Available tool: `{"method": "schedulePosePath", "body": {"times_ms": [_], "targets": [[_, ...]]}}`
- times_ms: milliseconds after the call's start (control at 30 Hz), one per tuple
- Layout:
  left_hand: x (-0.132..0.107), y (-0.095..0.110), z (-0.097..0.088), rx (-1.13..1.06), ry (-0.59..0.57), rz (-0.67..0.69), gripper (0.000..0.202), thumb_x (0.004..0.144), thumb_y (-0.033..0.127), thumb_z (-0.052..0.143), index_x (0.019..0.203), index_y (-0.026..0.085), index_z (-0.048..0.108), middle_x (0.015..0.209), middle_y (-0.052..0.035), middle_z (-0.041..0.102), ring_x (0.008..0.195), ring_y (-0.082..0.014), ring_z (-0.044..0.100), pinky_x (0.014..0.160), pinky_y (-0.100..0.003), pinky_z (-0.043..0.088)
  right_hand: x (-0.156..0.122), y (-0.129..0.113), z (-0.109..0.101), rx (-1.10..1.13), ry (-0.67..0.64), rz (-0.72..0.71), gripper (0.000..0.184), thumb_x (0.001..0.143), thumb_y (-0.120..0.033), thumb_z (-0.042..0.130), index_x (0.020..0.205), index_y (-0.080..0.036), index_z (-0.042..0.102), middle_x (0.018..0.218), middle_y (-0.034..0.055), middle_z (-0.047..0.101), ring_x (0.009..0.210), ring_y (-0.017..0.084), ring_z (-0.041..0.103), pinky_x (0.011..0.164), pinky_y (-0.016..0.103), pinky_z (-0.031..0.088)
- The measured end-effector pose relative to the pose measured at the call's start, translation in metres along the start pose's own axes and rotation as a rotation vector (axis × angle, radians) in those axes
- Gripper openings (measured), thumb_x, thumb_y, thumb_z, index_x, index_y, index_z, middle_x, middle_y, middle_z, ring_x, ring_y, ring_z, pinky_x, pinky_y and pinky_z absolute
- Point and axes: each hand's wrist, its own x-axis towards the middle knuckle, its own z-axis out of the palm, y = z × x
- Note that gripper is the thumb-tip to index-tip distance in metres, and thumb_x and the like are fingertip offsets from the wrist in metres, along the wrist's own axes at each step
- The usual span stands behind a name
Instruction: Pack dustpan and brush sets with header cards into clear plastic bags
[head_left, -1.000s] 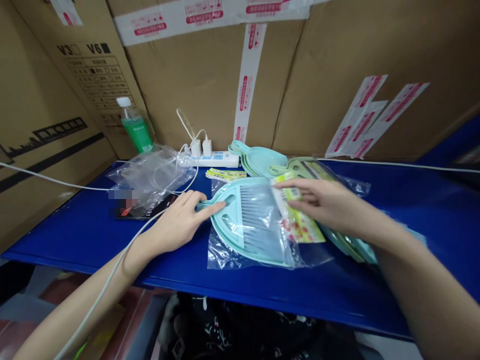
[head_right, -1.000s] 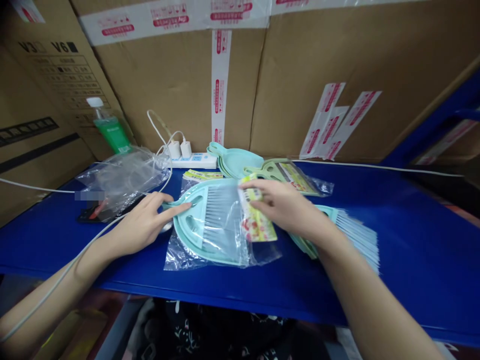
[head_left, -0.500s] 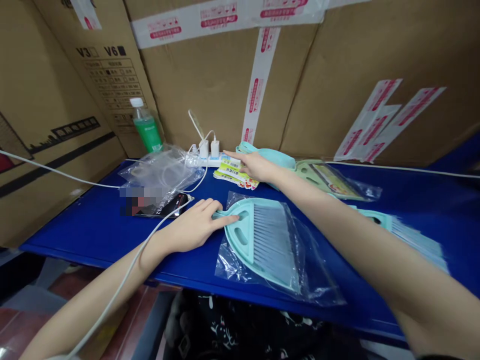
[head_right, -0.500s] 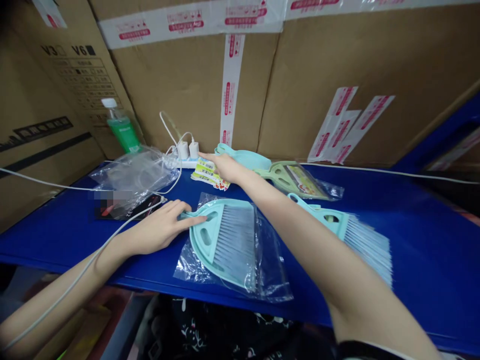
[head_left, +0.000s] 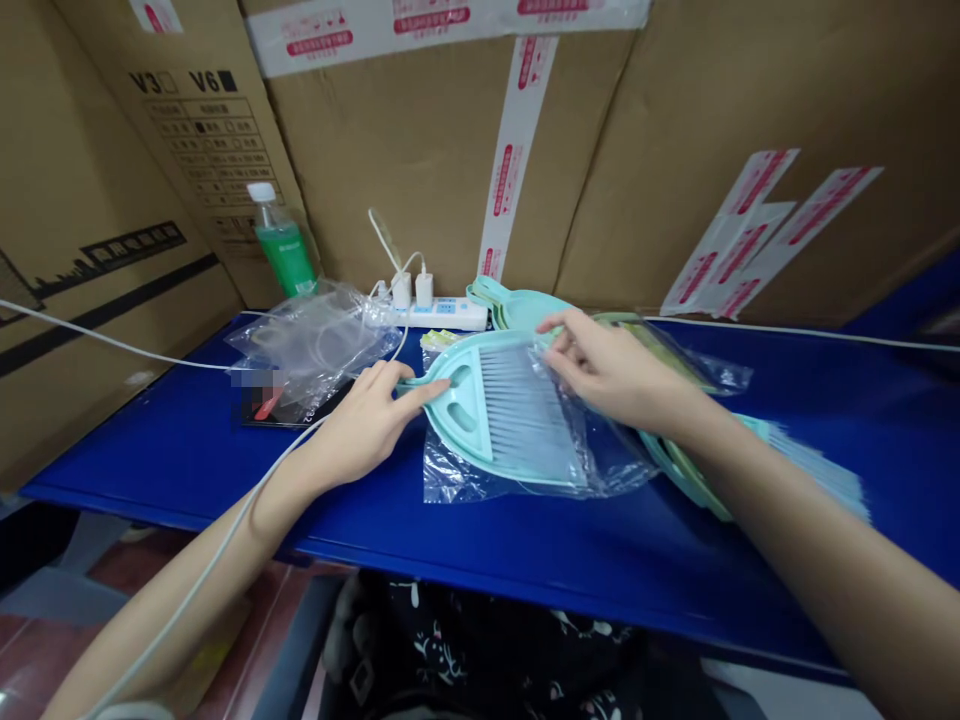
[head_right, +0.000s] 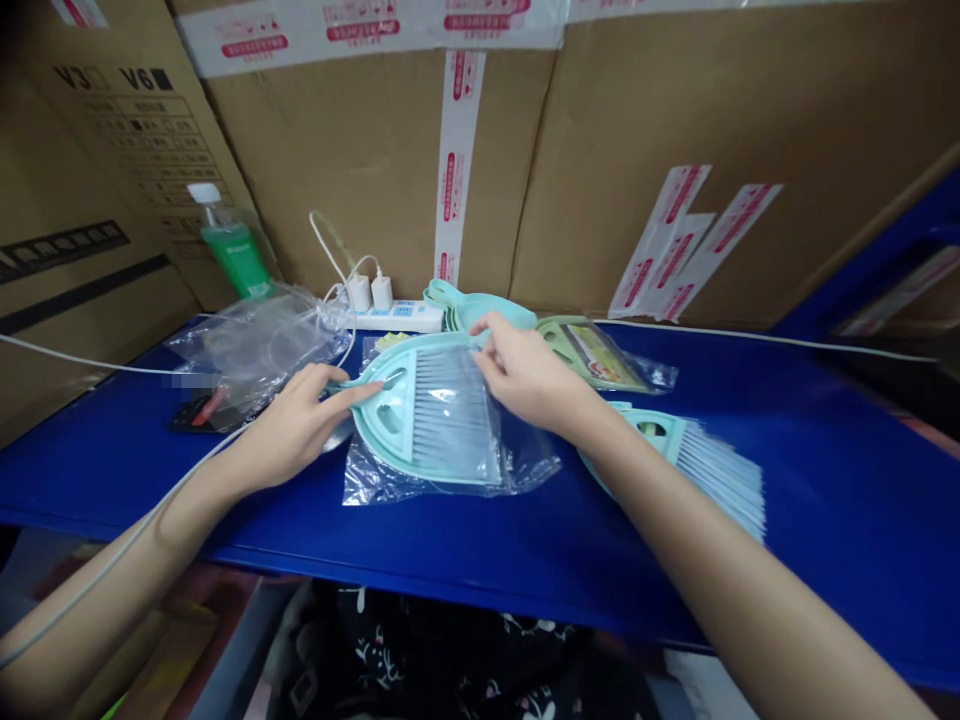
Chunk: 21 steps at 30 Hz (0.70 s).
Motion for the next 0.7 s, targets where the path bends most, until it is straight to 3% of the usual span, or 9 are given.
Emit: {"method": "schedulePosePath", "body": {"times_ms": [167, 333, 433, 567, 700], "targets": [[0.0, 0.0, 0.002, -0.02, 0.077, 0.014, 0.039, 0.096, 0.011, 0.036, 0.13, 0.022, 0.051, 0.106, -0.0103, 0.052, 0.095, -0.0221, 0.049, 0.081, -0.037, 0.05, -0.034, 0.008, 0.004, 0.474, -0.081, 0.187, 0.054, 0.085, -0.038, 0.051, 0.134, -0.016, 0.043, 0.07, -0.0012, 0.06, 0.053, 0.016, 0.059, 0.056, 0.033, 0.053], [0.002, 0.001, 0.002, -0.048, 0.079, 0.02, 0.037, 0.097, 0.013, 0.037, 0.129, 0.022, 0.05, 0.105, -0.0098, 0.052, 0.096, -0.0215, 0.051, 0.08, -0.036, 0.05, -0.036, 0.008, 0.014, 0.81, -0.124, 0.36, 0.085, 0.078, -0.038, 0.065, 0.15, -0.017, 0.025, 0.099, 0.0078, 0.069, 0.083, 0.021, 0.067, 0.069, 0.033, 0.059], [0.004, 0.005, 0.001, -0.025, 0.107, 0.023, 0.034, 0.095, 0.012, 0.041, 0.126, 0.021, 0.053, 0.108, -0.0107, 0.052, 0.099, -0.0221, 0.052, 0.082, -0.037, 0.051, -0.037, 0.01, 0.016, 0.933, -0.192, 0.35, 0.099, 0.075, -0.036, 0.072, 0.154, -0.021, 0.013, 0.118, 0.0133, 0.067, 0.097, 0.026, 0.067, 0.074, 0.036, 0.06], [0.006, 0.02, -0.005, 0.111, 0.273, 0.072, 0.037, 0.089, 0.009, 0.055, 0.122, 0.027, 0.057, 0.118, -0.0109, 0.054, 0.108, -0.0245, 0.054, 0.085, -0.04, 0.051, -0.038, 0.012, 0.017, 1.005, -0.146, 0.326, 0.104, 0.075, -0.038, 0.073, 0.155, -0.025, 0.007, 0.135, 0.0148, 0.058, 0.105, 0.028, 0.065, 0.081, 0.04, 0.059], [0.002, 0.037, -0.014, 0.14, 0.287, 0.252, 0.03, 0.093, 0.008, 0.05, 0.12, 0.02, 0.058, 0.112, -0.0072, 0.068, 0.077, -0.0124, 0.064, 0.064, -0.024, 0.052, -0.04, 0.01, 0.016, 1.018, -0.187, 0.32, 0.107, 0.072, -0.042, 0.075, 0.155, -0.023, 0.01, 0.138, 0.0164, 0.054, 0.113, 0.029, 0.062, 0.084, 0.039, 0.058]]}}
